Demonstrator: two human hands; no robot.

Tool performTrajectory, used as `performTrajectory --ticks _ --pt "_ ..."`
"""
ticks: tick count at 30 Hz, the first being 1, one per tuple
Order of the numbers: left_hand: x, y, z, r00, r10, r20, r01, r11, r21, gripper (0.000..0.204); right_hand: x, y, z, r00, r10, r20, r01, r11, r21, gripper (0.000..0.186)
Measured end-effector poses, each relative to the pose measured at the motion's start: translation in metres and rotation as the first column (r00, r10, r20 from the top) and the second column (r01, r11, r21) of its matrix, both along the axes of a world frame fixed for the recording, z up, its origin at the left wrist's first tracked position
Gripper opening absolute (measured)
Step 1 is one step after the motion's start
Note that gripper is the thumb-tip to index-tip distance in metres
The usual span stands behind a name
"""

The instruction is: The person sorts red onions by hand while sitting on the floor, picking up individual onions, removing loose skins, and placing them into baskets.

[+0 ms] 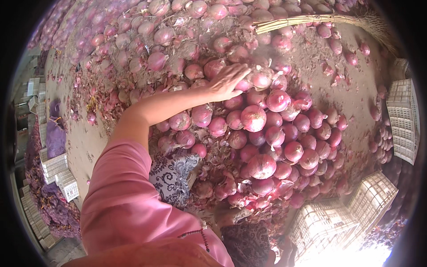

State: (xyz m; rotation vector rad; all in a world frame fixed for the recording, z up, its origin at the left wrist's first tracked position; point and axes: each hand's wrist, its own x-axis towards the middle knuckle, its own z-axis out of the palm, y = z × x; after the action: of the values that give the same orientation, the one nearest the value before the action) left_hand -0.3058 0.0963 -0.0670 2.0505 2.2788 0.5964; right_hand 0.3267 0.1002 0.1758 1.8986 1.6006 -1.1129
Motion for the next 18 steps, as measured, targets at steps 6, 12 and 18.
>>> performTrajectory --ticks 6,12,18 --pt "-0.1 -0.026 0.027 0.94 0.338 0.037 -0.333 0.938 -0.1 0.042 0.047 0.0 -0.021 0.997 -0.031 0.071 0.035 0.997 -0.062 0.083" --pt "-0.211 0.014 -0.012 0.767 0.629 -0.122 -0.639 0.766 -0.066 0.042 0.043 0.011 -0.032 0.987 -0.046 0.151 0.063 0.992 -0.112 0.086" --pt "-0.224 0.079 -0.01 0.685 0.68 -0.26 -0.727 0.661 -0.187 0.055 0.069 0.048 -0.055 0.911 -0.114 0.397 0.209 0.956 -0.207 0.093"
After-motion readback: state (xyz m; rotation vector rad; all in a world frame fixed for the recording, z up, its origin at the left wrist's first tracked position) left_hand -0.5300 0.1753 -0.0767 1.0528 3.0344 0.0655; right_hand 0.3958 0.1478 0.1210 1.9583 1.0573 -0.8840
